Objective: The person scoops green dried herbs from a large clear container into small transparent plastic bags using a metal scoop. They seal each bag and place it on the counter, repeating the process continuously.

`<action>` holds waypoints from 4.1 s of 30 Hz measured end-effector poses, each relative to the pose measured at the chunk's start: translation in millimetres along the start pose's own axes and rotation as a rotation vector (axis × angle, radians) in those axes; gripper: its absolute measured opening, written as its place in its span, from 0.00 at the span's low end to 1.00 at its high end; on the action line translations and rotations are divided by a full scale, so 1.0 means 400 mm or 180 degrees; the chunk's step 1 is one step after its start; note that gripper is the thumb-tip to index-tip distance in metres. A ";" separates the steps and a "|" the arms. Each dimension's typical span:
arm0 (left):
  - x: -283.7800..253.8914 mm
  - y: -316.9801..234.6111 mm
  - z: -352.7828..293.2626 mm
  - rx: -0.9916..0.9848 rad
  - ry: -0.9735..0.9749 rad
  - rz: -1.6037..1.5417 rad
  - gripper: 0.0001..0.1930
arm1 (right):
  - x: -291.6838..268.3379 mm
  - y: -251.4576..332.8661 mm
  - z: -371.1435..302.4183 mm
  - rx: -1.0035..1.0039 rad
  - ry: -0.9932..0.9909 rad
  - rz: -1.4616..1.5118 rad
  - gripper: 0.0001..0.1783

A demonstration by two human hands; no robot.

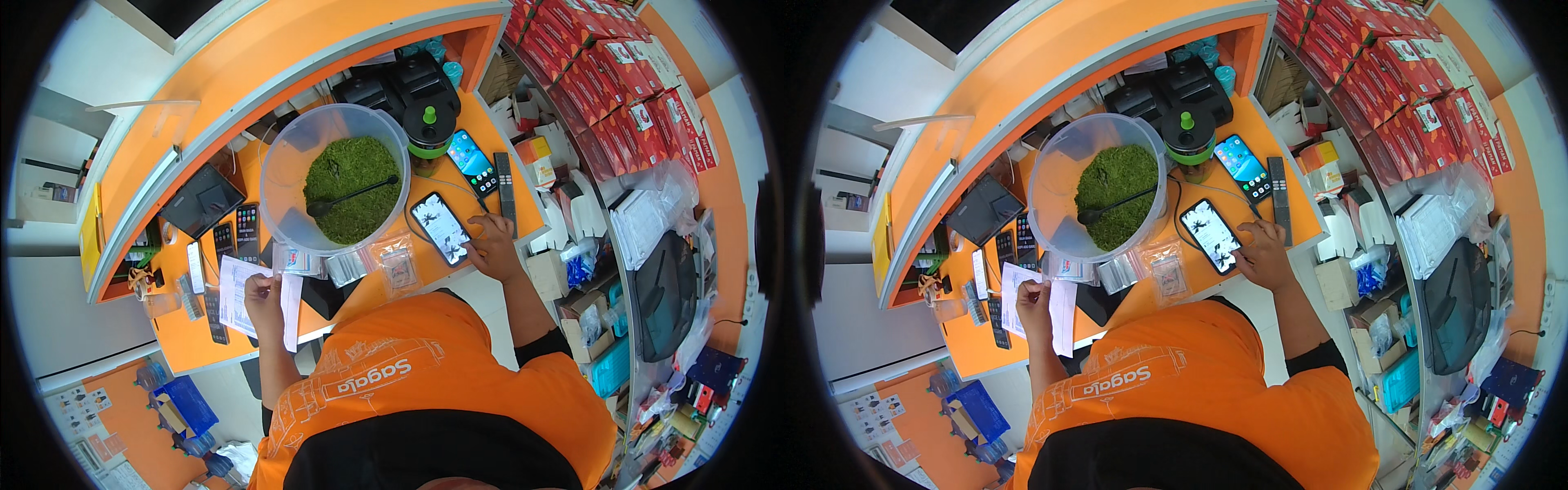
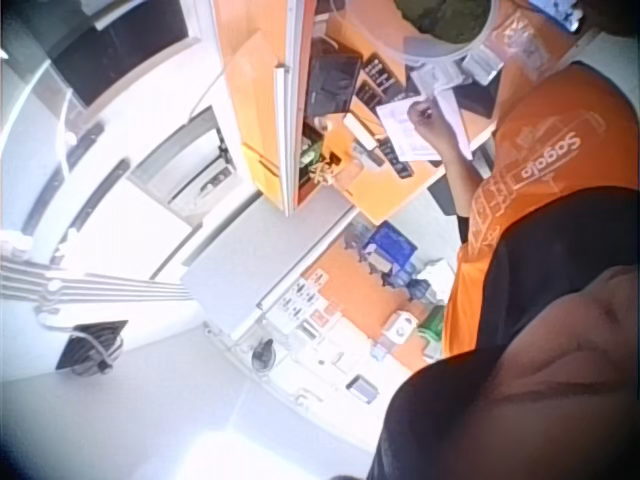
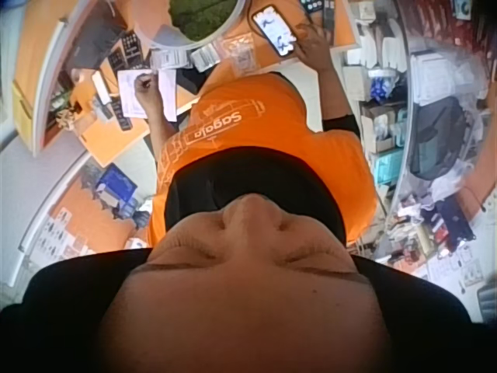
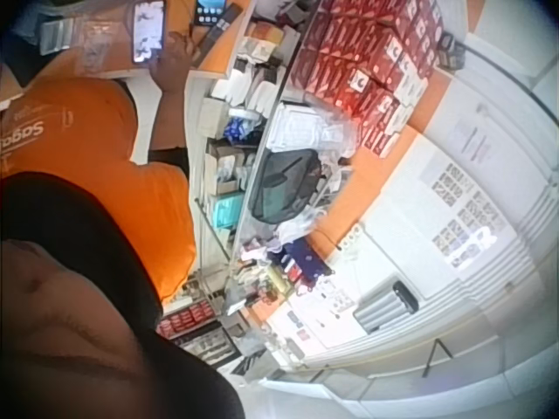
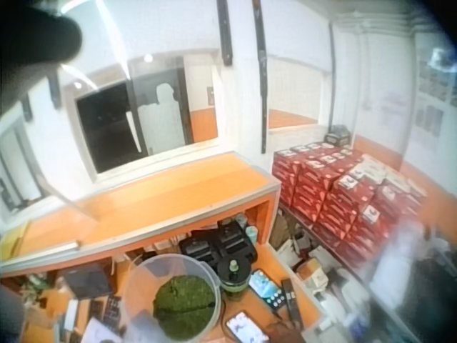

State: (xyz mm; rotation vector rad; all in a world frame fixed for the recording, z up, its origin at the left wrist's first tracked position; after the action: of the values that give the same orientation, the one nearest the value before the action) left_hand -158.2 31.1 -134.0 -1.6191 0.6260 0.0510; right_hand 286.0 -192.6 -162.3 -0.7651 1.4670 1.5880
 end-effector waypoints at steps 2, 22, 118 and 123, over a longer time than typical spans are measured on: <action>0.012 -0.004 -0.002 -0.0044 0.0088 -0.0101 0.09 | 0.002 -0.002 0.002 -0.0005 0.0046 -0.0013 0.07; 0.377 -0.160 -0.118 -0.0200 0.2028 0.0992 0.10 | 0.263 0.437 0.159 -0.0655 0.2199 0.3100 0.14; -0.141 -0.126 -0.065 0.0474 0.0885 -0.0656 0.13 | 0.169 0.471 0.719 -0.0347 0.3355 -0.2261 0.15; -0.153 -0.190 -0.056 0.0650 0.0718 -0.0325 0.14 | -0.046 0.828 0.645 -0.1983 0.1605 -0.0675 0.10</action>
State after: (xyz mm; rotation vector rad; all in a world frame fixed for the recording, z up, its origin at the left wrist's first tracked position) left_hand -185.3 33.5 -37.9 -1.4663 0.6966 -0.2662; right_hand 30.1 65.0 49.5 -1.7198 1.1480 1.7747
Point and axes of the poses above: each hand's wrist, its own z-axis towards the middle knuckle, its own x-axis out of the palm, y = z × x, the point moved 10 cm from there along z, towards the middle knuckle, and after that the axes turned 15 degrees about y, right-handed, at the moved point
